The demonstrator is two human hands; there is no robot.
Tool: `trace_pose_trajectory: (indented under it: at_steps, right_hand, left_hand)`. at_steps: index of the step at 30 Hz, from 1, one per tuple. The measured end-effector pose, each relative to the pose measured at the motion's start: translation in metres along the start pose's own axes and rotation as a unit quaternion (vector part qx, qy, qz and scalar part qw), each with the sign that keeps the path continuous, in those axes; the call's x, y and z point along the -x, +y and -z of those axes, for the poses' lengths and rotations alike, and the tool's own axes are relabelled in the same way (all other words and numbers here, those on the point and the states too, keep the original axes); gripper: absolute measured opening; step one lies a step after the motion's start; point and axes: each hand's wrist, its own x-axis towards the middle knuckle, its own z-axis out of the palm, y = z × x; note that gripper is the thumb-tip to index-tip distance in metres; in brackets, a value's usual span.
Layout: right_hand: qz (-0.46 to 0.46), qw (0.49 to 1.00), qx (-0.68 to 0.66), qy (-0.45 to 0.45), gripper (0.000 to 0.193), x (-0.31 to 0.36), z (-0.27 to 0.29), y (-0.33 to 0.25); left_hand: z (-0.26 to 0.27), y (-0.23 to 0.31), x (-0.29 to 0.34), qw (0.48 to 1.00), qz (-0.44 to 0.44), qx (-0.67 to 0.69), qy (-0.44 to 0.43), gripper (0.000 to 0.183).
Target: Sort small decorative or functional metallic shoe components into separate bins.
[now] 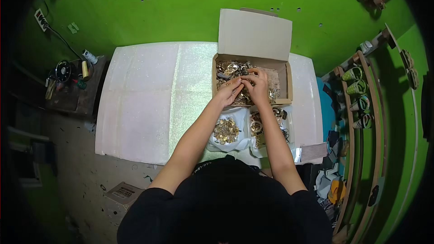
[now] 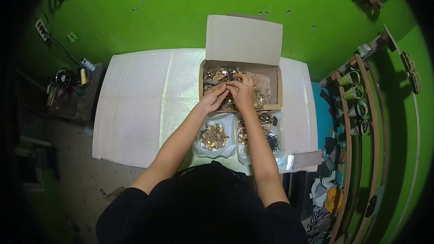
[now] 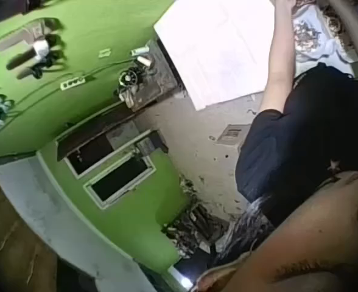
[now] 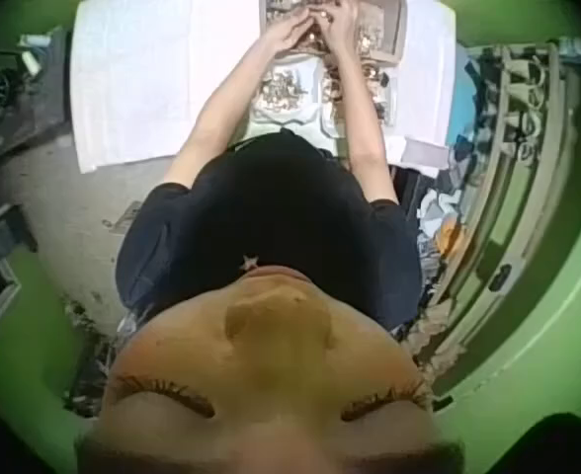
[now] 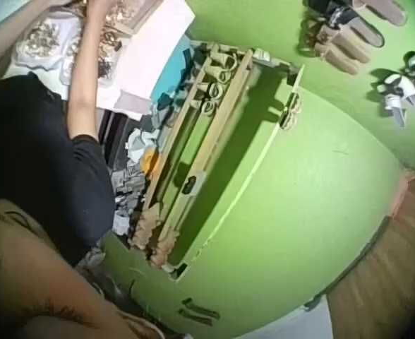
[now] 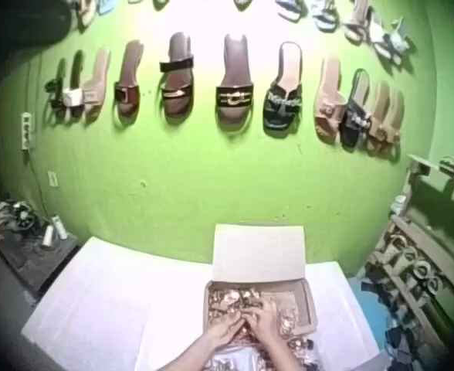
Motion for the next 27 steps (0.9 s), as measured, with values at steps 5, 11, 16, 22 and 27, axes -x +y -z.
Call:
trace_pose_trajectory:
  at_steps: [5,11,16,22,27]
  right_hand:
    - [0.022,0.999,-0.023,0.036,0.013,0.001,-0.004,0.003]
    - [-0.085,0.978,-0.172,0.087,0.011,0.011,-0.022,0.014]
    - [-0.165,0.95,-0.256,0.071,0.014,0.017,-0.038,0.035]
    - [-0.335,0.863,-0.374,0.058,0.015,0.01,-0.027,0.023]
    - [-0.352,0.82,-0.45,0.033,0.015,0.008,-0.015,0.025]
  left_hand:
    - [0.002,0.0,0.001,1.0,-0.002,0.012,0.012,0.019]
    - [-0.001,0.0,0.002,1.0,0.003,0.017,0.0,0.016]
    - [-0.003,-0.001,0.0,1.0,-0.001,0.023,0.003,0.017]
    - [0.001,0.001,-0.001,0.999,0.004,0.051,0.0,0.018]
    - [-0.001,0.001,0.0,0.998,0.004,0.068,0.0,0.022]
